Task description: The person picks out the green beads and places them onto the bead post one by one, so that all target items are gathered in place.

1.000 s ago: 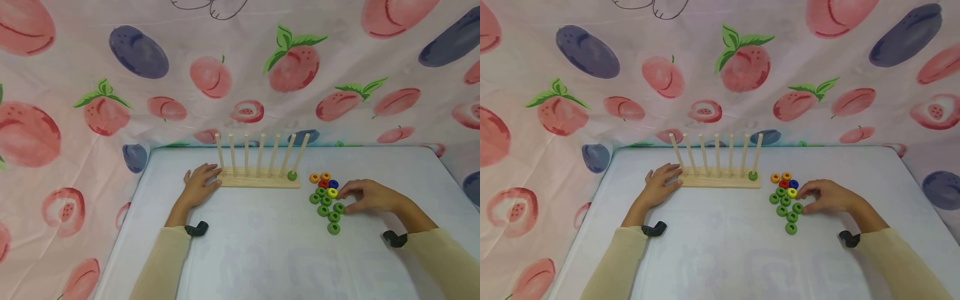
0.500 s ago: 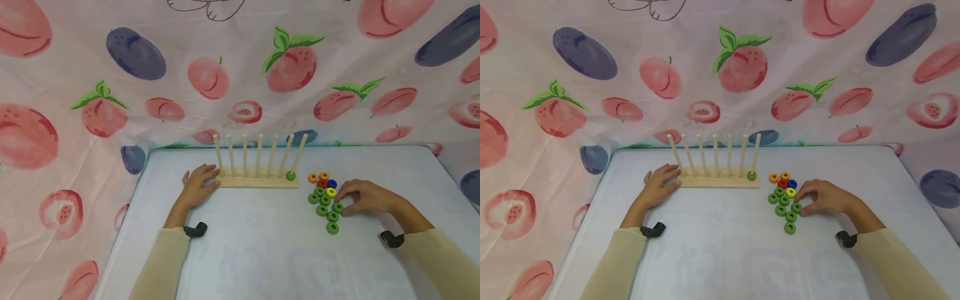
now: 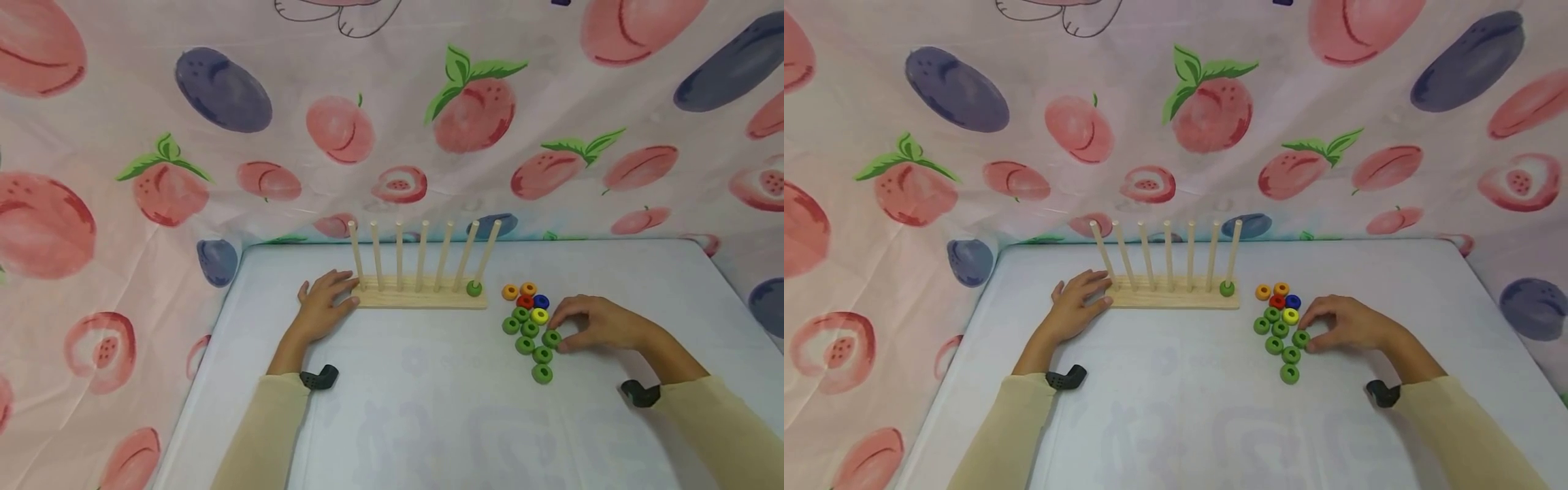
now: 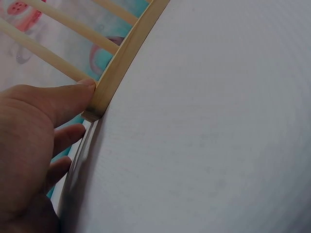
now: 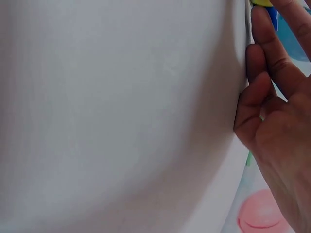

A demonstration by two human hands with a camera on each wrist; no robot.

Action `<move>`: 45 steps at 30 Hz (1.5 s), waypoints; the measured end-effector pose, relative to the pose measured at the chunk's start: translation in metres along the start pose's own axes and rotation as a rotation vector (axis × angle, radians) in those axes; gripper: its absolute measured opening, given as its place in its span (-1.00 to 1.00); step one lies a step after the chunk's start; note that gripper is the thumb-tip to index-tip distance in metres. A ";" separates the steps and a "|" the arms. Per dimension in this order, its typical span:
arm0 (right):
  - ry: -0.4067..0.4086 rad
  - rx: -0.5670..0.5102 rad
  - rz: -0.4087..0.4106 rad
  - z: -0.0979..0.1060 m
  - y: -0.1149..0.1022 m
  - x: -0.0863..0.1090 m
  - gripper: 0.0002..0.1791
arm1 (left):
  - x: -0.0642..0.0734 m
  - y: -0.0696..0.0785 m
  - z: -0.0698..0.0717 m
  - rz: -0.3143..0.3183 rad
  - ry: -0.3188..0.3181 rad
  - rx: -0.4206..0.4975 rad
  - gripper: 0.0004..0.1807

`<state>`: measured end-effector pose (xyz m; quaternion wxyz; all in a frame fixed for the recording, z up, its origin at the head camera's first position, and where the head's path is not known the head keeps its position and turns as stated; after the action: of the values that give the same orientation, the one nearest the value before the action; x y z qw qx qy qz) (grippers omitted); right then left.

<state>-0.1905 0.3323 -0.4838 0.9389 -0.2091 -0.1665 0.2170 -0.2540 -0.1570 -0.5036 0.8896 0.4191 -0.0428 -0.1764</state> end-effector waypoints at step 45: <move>0.270 -0.120 -0.172 0.060 -0.032 -0.012 -0.69 | 0.000 0.002 0.000 0.008 0.000 -0.001 -0.50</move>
<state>-0.2136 0.3196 -0.4204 0.9536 -0.2772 -0.0689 0.0952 -0.2532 -0.1564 -0.5024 0.8905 0.4184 -0.0443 -0.1730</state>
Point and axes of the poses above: each hand's wrist, its own x-axis away from the middle knuckle, its own z-axis out of the back of the hand, y = z × x, the point moved 7 cm from there along -x, towards the middle knuckle, and after that the axes turned 12 degrees about x, right-handed, at the moved point
